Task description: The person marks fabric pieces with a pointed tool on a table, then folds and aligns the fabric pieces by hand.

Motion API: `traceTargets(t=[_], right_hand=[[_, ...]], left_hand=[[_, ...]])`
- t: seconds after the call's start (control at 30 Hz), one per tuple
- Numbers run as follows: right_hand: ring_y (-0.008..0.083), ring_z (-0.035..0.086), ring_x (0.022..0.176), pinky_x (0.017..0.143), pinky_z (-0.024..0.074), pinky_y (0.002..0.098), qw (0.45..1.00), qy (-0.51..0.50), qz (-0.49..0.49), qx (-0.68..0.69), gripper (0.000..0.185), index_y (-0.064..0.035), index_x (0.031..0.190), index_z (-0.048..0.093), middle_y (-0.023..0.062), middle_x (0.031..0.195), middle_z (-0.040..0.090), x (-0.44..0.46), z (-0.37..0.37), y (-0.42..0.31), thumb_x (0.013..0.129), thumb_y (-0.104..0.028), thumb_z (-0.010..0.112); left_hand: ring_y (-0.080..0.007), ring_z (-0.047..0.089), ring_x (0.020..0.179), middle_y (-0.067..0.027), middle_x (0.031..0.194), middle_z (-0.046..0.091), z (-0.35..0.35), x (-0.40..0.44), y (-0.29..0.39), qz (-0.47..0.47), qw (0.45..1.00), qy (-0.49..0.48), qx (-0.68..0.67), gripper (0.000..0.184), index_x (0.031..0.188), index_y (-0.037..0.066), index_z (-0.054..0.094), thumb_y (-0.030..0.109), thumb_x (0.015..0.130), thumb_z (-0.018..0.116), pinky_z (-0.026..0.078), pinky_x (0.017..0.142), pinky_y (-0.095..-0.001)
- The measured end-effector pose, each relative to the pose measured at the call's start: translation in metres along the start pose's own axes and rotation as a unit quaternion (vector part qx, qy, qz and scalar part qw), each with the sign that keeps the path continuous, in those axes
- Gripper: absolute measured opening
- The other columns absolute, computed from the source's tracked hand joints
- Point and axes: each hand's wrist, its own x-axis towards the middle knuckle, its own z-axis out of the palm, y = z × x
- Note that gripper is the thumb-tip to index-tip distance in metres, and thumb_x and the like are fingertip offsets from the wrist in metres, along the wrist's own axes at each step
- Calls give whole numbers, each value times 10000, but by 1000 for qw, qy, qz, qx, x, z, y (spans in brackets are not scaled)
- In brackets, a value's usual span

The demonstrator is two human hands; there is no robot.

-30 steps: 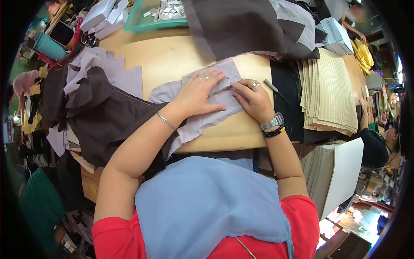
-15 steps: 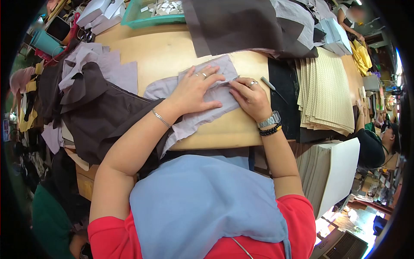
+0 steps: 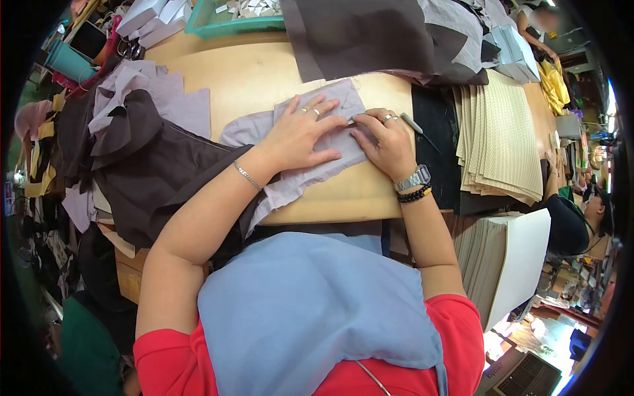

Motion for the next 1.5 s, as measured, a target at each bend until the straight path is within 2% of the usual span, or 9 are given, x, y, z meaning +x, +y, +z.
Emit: traceTargets(t=[0.23,0.33,0.43,0.73,0.83,0.93,1.17,1.23,1.5], right_hand=[[242,612,870,735,471,368,999,-7,9,-34,202,-92,975,703,57,960,645,1,-4,-3,807,-190,755],[224,613,881,762,455,367,996,-4,-64,-56,194,-108,971,710,36,981,657,1,-1,2,807,-205,748],[214,617,912,797,441,372,991,-1,-76,-106,192,-127,968,717,18,1009,670,2,-3,0,810,-233,739],[224,621,945,821,432,397,984,36,45,-170,239,-131,986,721,15,998,682,-3,-3,2,798,-277,741],[224,629,944,841,443,398,983,40,44,-173,227,-130,988,718,14,994,687,-2,-4,0,809,-269,732],[217,637,950,860,450,389,991,32,-54,-116,218,-124,991,713,12,1007,692,-1,-4,7,822,-261,721],[213,637,953,876,462,382,993,4,-57,-100,188,-116,989,703,18,1004,691,0,-6,2,830,-213,716],[212,634,949,875,464,379,994,-7,-94,-60,176,-111,988,701,23,1002,690,3,-4,0,834,-194,712],[222,625,943,906,448,395,993,-29,-70,-90,182,-119,1019,693,13,993,680,0,-5,-2,847,-178,694]], left_hand=[[-353,302,1439,-114,1510,403,1,0,0,2,1000,-10,22,589,1329,210,537,492,835,687,220,1123,-643],[-344,287,1445,-111,1517,393,3,0,0,3,999,-10,31,597,1350,217,532,493,841,678,214,1128,-637],[-340,284,1446,-109,1517,392,2,0,0,4,999,-11,37,596,1360,226,537,497,845,670,212,1131,-631],[-341,295,1440,-110,1522,388,3,0,0,4,999,-17,49,595,1388,260,541,505,856,647,215,1128,-628],[-344,296,1439,-112,1525,384,3,0,0,5,998,-18,52,601,1395,261,535,509,858,643,215,1126,-631],[-346,298,1437,-114,1527,380,5,0,-2,10,998,-12,54,614,1402,259,528,518,857,640,216,1125,-633],[-351,300,1434,-121,1519,391,5,-1,-2,10,999,-11,41,622,1395,242,540,505,846,663,219,1124,-636],[-335,347,1412,-115,1483,443,5,-1,-1,14,999,11,35,588,1354,218,578,490,843,677,226,1119,-638],[-216,551,1254,-25,1279,631,-6,-24,9,7,992,47,116,339,1122,158,701,393,879,671,297,1079,-633]])
